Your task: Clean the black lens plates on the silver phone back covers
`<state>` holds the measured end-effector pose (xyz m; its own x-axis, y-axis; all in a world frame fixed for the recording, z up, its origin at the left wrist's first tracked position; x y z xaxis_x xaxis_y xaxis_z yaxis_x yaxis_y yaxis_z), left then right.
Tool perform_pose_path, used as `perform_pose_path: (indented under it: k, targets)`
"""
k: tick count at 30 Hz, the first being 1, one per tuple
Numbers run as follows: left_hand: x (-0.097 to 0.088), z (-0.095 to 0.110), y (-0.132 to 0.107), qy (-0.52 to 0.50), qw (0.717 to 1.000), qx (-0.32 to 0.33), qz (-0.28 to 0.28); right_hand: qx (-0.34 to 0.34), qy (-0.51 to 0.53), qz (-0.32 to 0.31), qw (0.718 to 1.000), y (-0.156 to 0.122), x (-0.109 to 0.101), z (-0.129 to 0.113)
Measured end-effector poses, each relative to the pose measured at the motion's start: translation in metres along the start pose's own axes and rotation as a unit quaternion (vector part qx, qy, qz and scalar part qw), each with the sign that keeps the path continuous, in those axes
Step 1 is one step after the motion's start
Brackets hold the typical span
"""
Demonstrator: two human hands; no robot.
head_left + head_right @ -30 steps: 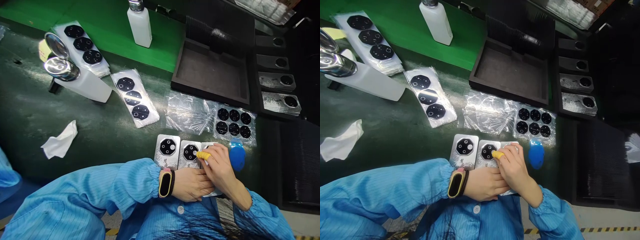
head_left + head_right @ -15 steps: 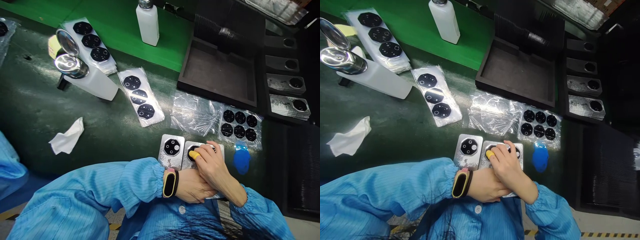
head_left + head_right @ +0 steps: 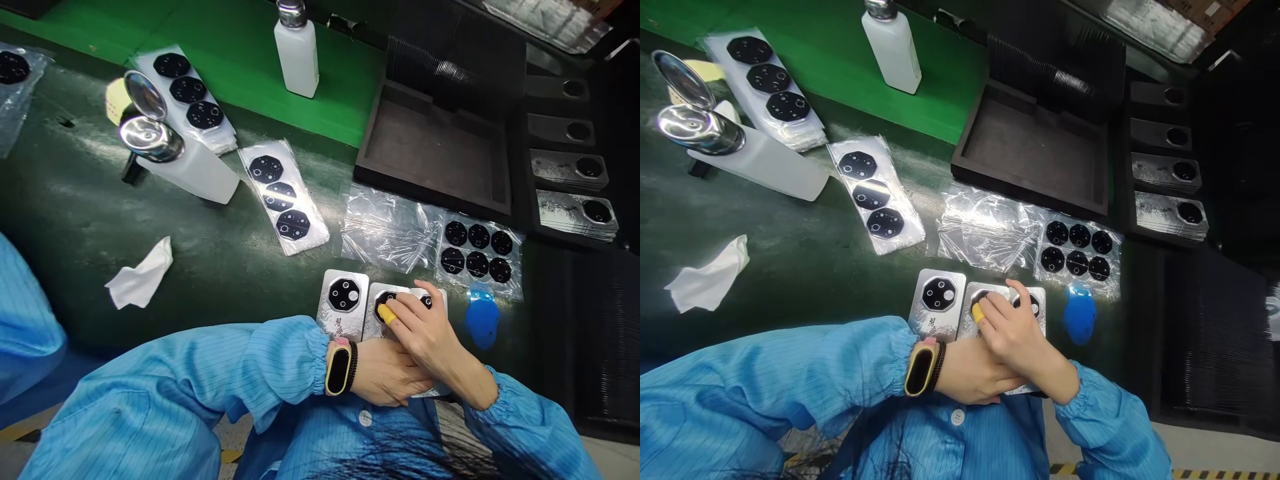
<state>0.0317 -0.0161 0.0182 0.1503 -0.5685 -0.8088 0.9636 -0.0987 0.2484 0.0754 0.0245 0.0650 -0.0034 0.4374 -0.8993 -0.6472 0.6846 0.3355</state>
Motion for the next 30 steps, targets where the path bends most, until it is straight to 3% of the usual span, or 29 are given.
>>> perform_pose_path:
  k: [7,14,19,30]
  targets:
    - [-0.001,0.000,-0.002,-0.007,1.000,0.009,-0.002,0.007,0.006,0.010,1.000,0.003,-0.002,0.003]
    - [-0.005,0.000,-0.006,-0.010,0.999,0.037,0.008,0.163,0.040,0.051,0.984,-0.018,-0.013,0.037]
    - [-0.003,0.001,-0.010,-0.004,0.999,0.026,0.036,0.192,0.031,0.044,0.980,-0.037,-0.014,0.046]
    - [-0.007,0.003,-0.014,0.020,0.999,0.023,0.021,0.272,0.065,0.044,0.959,-0.073,-0.018,0.045]
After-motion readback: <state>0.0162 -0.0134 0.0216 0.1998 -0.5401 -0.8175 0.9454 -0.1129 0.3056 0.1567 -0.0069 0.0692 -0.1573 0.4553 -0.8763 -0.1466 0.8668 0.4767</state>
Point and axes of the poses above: each hand's wrist, its own y-axis towards the middle knuckle, its own x-axis out of the palm, z = x × y, the point moved 5 cm from there along y, towards the middle knuckle, and after that the axes turned 15 degrees about -y, right-handed, at the moved point
